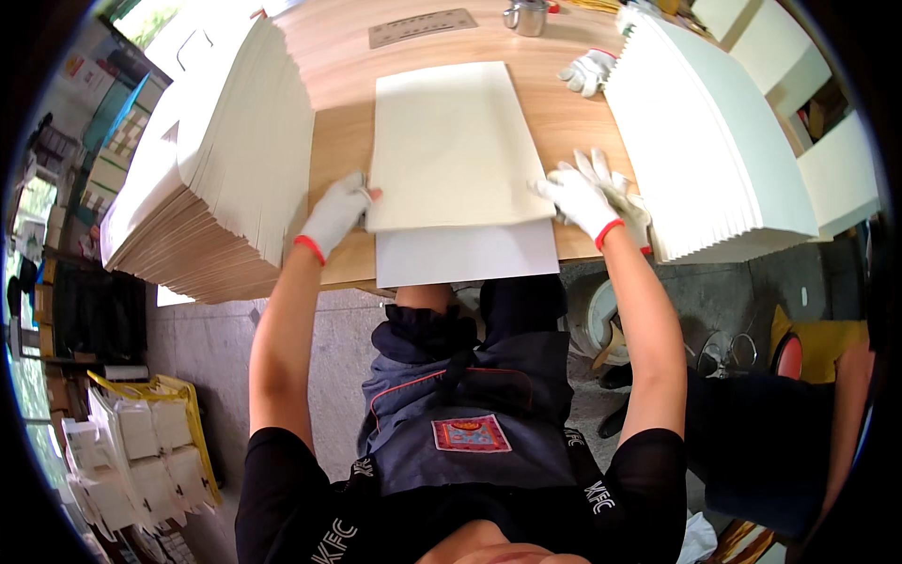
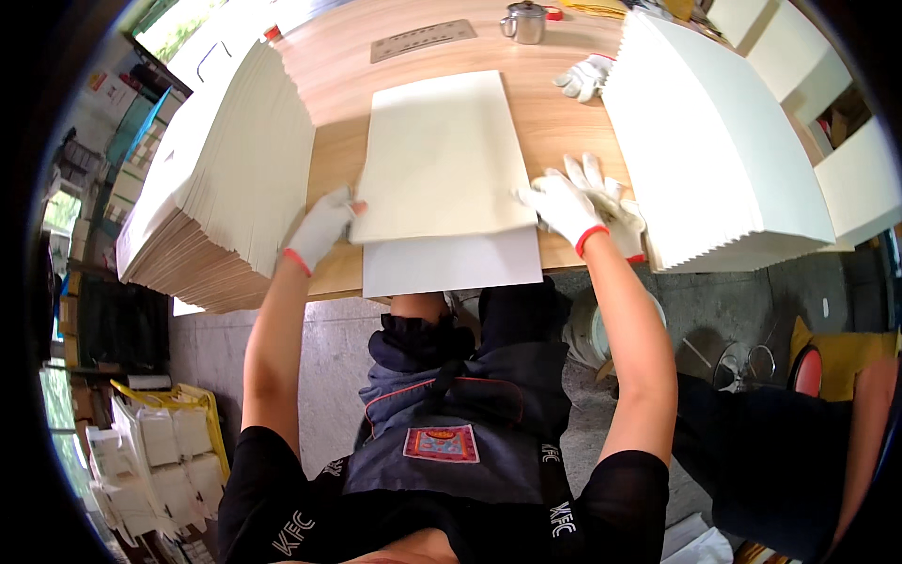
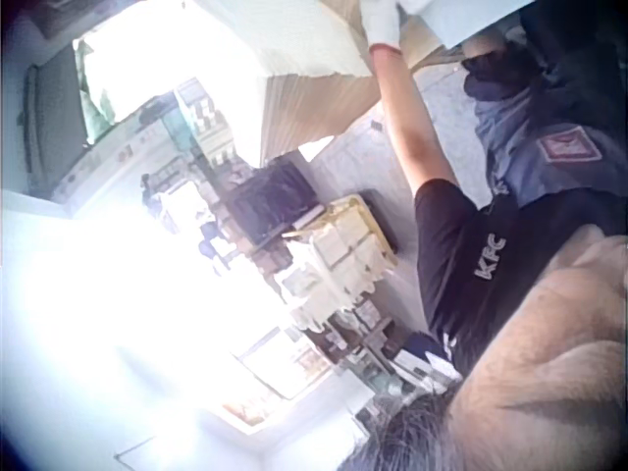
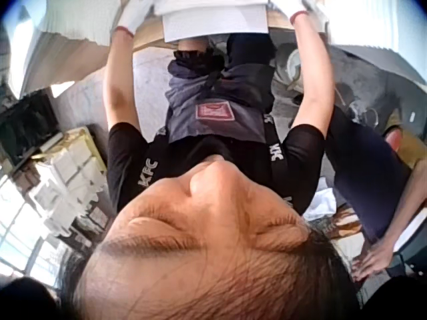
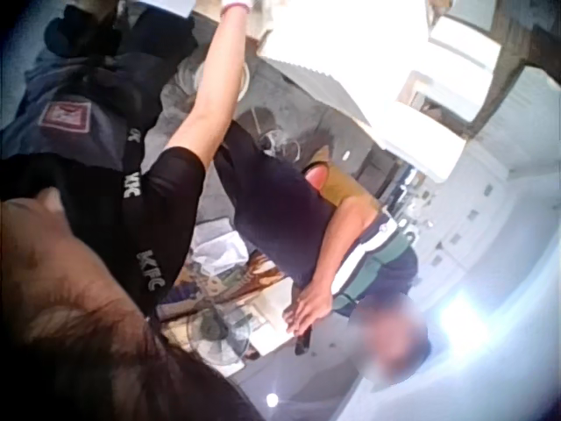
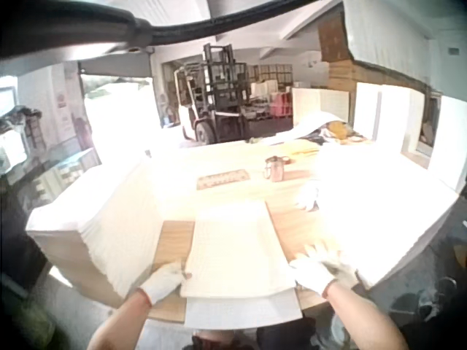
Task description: The person assembles notebooks by placing a cover sheet over a stack of paper, aligning it, and folding the cover over the edge. They then apply glue to the spine of the stack using a brush and place the finished unit onto a growing pile of completed notebooks.
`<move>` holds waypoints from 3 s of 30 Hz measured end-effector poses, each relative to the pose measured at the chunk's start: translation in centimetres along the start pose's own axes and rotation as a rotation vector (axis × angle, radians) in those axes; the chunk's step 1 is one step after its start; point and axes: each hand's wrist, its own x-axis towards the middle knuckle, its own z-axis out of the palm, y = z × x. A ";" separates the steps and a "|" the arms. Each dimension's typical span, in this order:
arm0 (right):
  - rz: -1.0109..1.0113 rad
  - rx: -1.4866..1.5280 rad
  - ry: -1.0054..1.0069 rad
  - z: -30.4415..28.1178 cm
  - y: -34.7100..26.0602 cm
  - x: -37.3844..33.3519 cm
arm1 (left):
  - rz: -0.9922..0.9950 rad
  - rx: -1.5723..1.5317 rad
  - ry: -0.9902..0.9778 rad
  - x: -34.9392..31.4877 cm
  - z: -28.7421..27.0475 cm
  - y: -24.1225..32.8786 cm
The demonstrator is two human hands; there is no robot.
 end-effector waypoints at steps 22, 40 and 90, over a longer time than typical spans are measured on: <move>-0.467 -0.249 0.658 8.1 3.8 -5.4 | 0.386 0.809 0.256 -6.5 3.3 -5.1; -0.514 -0.202 0.680 8.4 4.5 -5.3 | 0.404 0.766 0.282 -7.5 3.8 -4.8; -0.509 -0.187 0.709 8.6 4.9 -5.2 | 0.448 0.721 0.212 -8.1 4.0 -2.5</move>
